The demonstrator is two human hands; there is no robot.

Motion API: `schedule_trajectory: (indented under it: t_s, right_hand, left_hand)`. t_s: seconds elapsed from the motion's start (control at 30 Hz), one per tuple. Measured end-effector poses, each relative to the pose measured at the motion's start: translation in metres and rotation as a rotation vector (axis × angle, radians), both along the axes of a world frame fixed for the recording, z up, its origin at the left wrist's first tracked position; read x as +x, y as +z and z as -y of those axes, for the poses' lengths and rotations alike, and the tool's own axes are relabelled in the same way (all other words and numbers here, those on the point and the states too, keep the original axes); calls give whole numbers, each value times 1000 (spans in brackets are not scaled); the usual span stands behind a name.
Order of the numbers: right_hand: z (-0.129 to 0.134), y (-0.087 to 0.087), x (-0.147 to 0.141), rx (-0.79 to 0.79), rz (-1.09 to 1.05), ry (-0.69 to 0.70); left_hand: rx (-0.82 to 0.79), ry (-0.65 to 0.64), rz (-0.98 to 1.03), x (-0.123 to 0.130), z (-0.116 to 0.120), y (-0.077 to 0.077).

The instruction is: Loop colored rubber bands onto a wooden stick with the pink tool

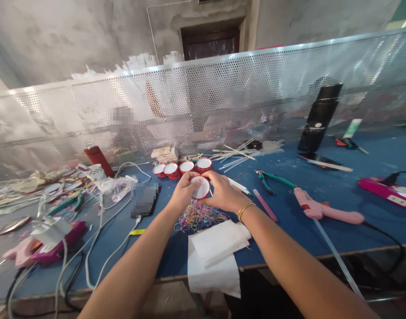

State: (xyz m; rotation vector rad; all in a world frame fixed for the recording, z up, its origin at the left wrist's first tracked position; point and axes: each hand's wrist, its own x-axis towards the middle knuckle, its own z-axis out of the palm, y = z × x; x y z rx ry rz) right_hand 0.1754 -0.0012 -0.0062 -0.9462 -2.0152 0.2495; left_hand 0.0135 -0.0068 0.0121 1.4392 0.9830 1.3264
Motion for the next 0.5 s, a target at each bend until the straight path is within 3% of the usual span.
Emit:
schedule_trajectory:
  t_s: [0.23, 0.5]
  right_hand:
    - [-8, -8, -6, 1, -210, 112]
    - [-11, -9, -13, -150, -458, 218]
  left_hand:
    - [-99, -32, 188, 4, 3, 1]
    - [-217, 2, 383, 6, 7, 11]
